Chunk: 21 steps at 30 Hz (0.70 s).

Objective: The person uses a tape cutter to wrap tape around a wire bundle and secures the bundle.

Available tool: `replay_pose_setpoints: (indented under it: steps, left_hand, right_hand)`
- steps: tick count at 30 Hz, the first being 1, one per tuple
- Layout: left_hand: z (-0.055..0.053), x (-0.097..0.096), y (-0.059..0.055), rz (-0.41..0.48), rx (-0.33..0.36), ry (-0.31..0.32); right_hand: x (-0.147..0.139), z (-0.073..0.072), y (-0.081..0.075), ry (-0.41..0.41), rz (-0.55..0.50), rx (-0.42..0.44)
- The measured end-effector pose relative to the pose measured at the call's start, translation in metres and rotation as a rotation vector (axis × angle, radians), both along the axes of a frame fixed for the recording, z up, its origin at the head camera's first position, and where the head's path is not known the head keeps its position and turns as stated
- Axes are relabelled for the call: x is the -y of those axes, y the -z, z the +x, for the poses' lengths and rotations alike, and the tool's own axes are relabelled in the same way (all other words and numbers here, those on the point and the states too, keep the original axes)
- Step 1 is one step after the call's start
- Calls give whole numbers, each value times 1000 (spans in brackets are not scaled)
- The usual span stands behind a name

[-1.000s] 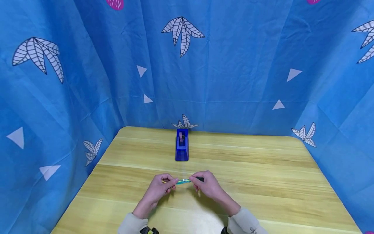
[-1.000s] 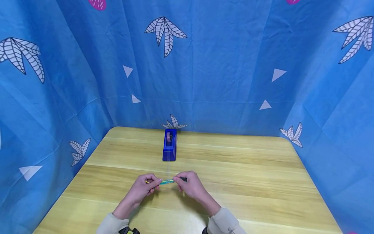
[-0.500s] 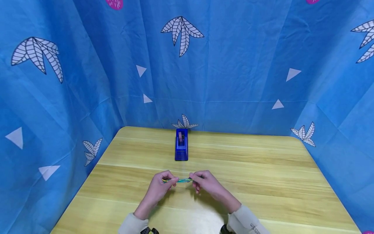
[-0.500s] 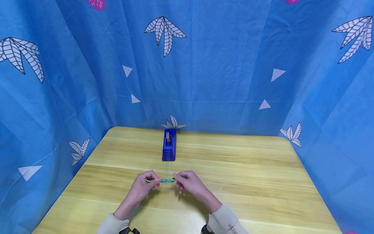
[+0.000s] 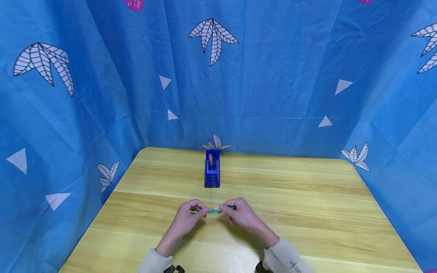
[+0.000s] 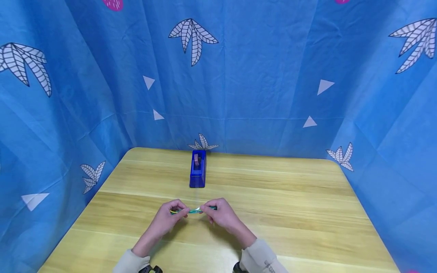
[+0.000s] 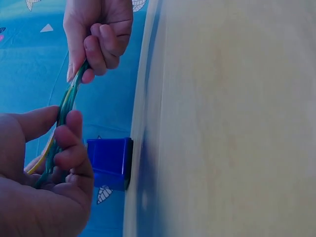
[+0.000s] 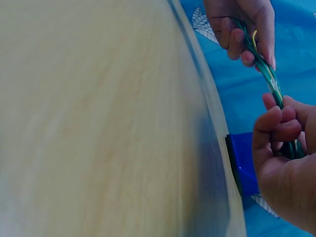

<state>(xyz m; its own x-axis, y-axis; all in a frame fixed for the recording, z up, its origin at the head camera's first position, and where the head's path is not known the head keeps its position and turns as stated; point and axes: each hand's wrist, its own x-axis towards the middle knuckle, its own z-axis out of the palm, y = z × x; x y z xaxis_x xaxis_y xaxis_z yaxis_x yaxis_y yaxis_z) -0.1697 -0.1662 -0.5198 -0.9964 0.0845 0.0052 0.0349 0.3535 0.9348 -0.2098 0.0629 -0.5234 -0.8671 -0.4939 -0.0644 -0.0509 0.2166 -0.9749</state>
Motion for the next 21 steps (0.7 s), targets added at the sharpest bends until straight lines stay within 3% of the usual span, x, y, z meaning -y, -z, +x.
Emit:
replay_pose_setpoints:
  steps: [5,8,21]
  left_hand:
    - [-2,4,2,80,149,14]
    - [-3,5,1,80,185,22]
    - [-3,2,2,104,125,-56]
  right_hand:
    - [2,1,0,17,28,-109]
    - [3,0,0,22,42,-151]
    - [7,0,2,23,64,-142]
